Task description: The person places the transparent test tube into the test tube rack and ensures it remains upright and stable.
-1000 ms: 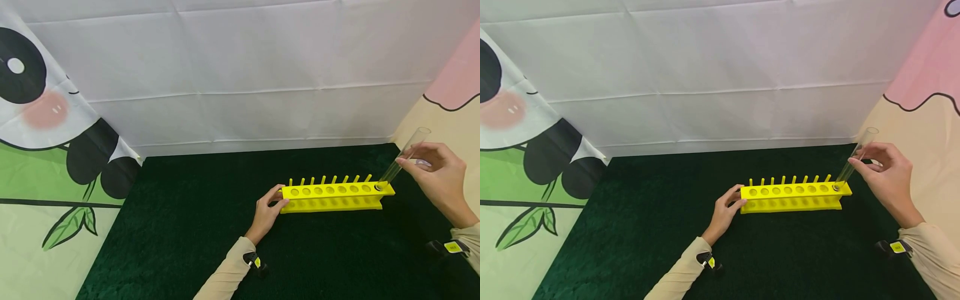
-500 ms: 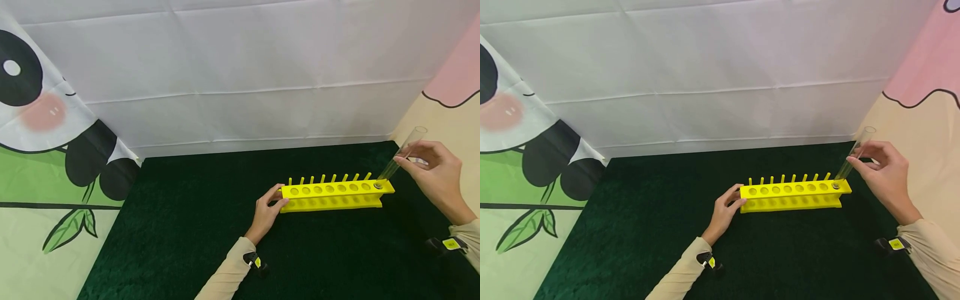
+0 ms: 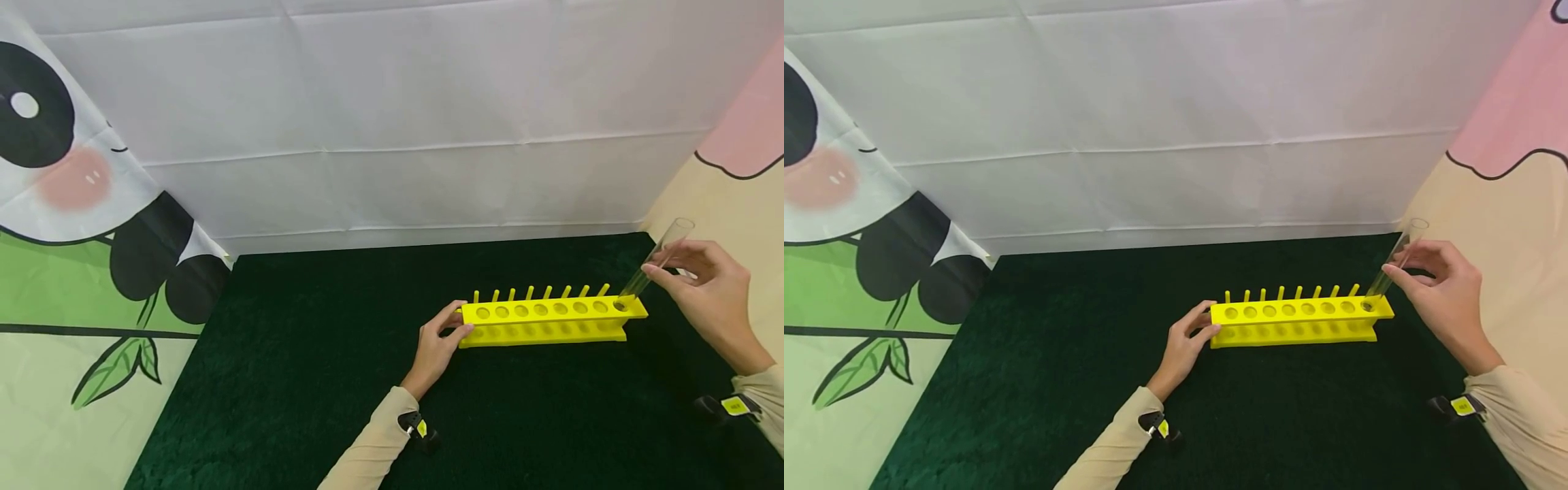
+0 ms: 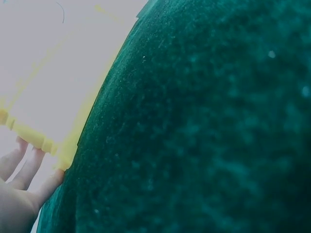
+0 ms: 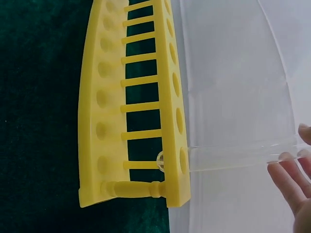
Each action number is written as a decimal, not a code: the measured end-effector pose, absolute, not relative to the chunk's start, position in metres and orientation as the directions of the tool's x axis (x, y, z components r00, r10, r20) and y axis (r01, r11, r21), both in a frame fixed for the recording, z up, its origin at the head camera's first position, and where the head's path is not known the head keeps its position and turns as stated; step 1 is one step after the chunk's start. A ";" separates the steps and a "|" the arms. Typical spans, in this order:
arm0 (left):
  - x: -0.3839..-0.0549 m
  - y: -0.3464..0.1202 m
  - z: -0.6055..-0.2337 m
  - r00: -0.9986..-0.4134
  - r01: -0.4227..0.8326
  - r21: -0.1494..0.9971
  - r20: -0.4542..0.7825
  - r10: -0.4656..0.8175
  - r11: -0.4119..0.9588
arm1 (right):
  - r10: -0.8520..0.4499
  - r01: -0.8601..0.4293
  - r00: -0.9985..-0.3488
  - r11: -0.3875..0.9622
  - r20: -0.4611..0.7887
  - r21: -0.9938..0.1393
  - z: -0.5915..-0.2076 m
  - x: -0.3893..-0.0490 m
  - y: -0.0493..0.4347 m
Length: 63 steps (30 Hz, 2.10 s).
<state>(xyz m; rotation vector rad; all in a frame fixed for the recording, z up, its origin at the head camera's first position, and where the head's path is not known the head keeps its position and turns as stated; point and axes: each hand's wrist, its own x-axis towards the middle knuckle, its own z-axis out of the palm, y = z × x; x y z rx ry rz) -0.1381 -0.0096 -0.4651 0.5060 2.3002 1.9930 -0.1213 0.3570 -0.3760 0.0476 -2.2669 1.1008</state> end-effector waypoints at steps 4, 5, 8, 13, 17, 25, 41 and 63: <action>-0.138 -0.010 -0.465 -0.945 0.207 0.970 0.165 0.282 0.126 | 0.220 -0.280 -0.816 0.660 0.535 -0.697 -0.378 -0.122 0.357; -0.137 -0.010 -0.465 -0.945 0.207 0.970 0.164 0.281 0.129 | 0.218 -0.282 -0.816 0.658 0.535 -0.698 -0.379 -0.122 0.357; -0.137 -0.010 -0.466 -0.945 0.212 0.970 0.171 0.280 0.123 | 0.216 -0.282 -0.819 0.656 0.532 -0.700 -0.380 -0.122 0.357; -0.138 -0.010 -0.467 -0.938 0.234 0.967 0.197 0.284 0.103 | 0.220 -0.268 -0.829 0.651 0.515 -0.710 -0.382 -0.120 0.357; -0.138 -0.010 -0.467 -0.936 0.238 0.966 0.202 0.286 0.096 | 0.221 -0.260 -0.837 0.645 0.501 -0.718 -0.385 -0.119 0.358; -0.137 -0.011 -0.465 -0.939 0.230 0.967 0.191 0.285 0.108 | 0.214 -0.252 -0.845 0.648 0.489 -0.719 -0.390 -0.117 0.358; -0.149 -0.006 -0.497 -0.945 0.230 0.963 0.186 0.269 0.141 | 0.175 -0.261 -0.862 0.649 0.475 -0.714 -0.403 -0.116 0.359; -0.150 -0.007 -0.498 -0.948 0.217 0.966 0.174 0.265 0.143 | 0.099 -0.280 -0.903 0.602 0.418 -0.748 -0.416 -0.113 0.359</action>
